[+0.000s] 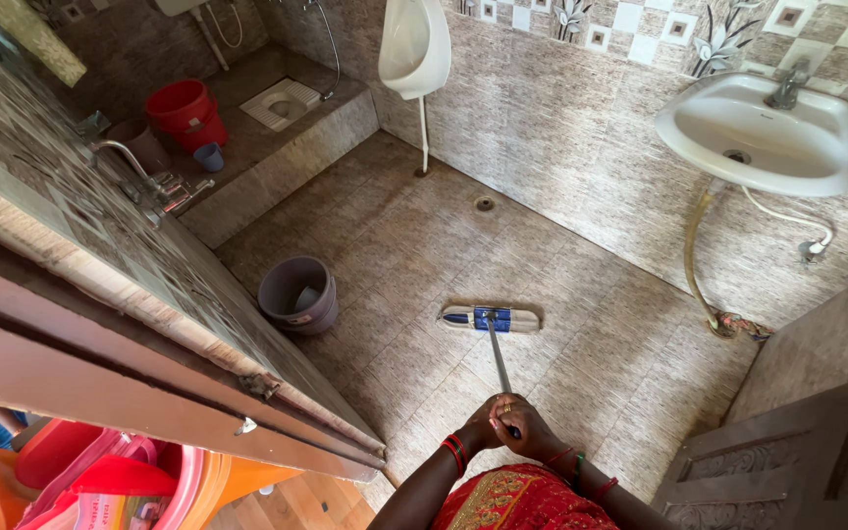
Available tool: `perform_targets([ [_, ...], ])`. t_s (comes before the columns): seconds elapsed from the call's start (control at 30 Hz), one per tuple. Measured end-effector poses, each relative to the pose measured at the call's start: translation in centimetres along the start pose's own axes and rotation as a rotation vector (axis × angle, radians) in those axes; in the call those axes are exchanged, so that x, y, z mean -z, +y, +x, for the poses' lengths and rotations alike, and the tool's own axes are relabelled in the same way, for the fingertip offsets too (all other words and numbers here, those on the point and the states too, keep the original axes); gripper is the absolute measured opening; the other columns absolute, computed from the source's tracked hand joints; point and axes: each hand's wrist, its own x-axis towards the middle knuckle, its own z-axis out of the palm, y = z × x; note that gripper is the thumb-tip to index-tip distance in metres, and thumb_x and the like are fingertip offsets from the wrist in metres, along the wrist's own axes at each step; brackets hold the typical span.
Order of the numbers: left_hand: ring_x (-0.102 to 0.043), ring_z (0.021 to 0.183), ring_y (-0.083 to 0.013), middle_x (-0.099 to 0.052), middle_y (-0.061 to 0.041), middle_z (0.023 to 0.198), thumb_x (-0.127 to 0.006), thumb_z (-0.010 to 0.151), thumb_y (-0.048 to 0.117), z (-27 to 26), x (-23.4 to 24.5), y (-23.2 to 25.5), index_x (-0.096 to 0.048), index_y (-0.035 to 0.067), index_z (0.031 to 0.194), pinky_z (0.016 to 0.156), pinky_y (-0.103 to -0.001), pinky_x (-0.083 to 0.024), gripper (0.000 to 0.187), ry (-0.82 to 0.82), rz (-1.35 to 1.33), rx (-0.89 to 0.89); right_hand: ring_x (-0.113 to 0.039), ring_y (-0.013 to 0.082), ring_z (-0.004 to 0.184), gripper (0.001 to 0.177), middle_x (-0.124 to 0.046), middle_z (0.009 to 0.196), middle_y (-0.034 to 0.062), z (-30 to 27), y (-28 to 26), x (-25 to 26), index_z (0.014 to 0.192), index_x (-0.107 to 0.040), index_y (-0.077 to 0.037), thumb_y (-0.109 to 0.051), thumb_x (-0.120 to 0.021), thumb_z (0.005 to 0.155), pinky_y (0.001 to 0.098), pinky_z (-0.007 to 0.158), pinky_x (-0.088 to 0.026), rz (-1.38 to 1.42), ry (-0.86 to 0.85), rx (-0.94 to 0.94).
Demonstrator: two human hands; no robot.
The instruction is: The person mops the tiled floor of a bathroom using a flat mop. They move the mop back and forth across the floor, covering the area near the sink, urinal, and doorway.
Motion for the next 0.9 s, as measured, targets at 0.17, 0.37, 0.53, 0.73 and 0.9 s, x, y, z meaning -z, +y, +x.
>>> perform_targets([
  [0.17,-0.056,0.126,-0.0212,-0.062,-0.005,0.130,-0.061,0.098,0.017,0.2,-2.6,-0.1,-0.063,0.017,0.125,0.112,-0.035,-0.043,0.027,0.000,-0.212,0.065,-0.066,0.0242,0.079,0.029,-0.065,0.072,0.0133,-1.2,0.4,-0.5,0.060,-0.055,0.001,0.000,-0.066,0.087,0.0361,0.071,-0.055,0.036,0.060,-0.020],
  [0.37,-0.062,0.110,-0.0189,-0.061,-0.006,0.113,-0.068,0.094,0.014,-0.3,-1.8,1.4,-0.053,0.011,0.123,0.098,-0.032,-0.052,0.033,0.271,-0.695,0.050,-0.065,0.0248,0.076,0.033,-0.064,0.072,0.0153,-1.2,-0.3,-0.1,0.061,-0.053,0.003,-0.001,-0.069,0.089,0.0350,0.066,-0.051,0.030,0.067,-0.097],
  [0.53,-0.064,0.109,-0.0232,-0.063,-0.009,0.112,-0.069,0.093,0.014,-0.9,-1.4,1.9,-0.059,0.009,0.117,0.096,-0.035,-0.053,0.026,0.220,-0.442,0.026,-0.065,0.0230,0.080,0.035,-0.063,0.078,0.0136,-0.3,-3.6,0.6,0.061,-0.050,0.001,0.000,-0.068,0.090,0.0338,0.069,-0.052,0.072,0.080,-0.078],
  [0.73,-0.070,0.102,-0.0299,-0.071,-0.009,0.108,-0.069,0.088,0.023,-1.0,0.1,3.0,-0.067,0.012,0.105,0.091,-0.041,-0.057,0.021,0.106,-0.182,0.109,-0.063,0.0224,0.075,0.028,-0.066,0.075,0.0117,1.0,-7.6,2.3,0.063,-0.056,0.000,0.001,-0.066,0.089,0.0378,0.077,-0.050,0.004,0.118,-0.076],
  [0.9,-0.071,0.098,-0.0300,-0.071,-0.009,0.111,-0.068,0.084,0.024,-2.1,1.5,5.7,-0.067,0.012,0.101,0.083,-0.041,-0.059,0.020,0.256,-0.275,0.015,-0.065,0.0231,0.079,0.023,-0.067,0.077,0.0098,0.9,-9.1,3.2,0.070,-0.057,-0.001,-0.001,-0.062,0.093,0.0385,0.080,-0.051,0.012,0.093,0.025],
])
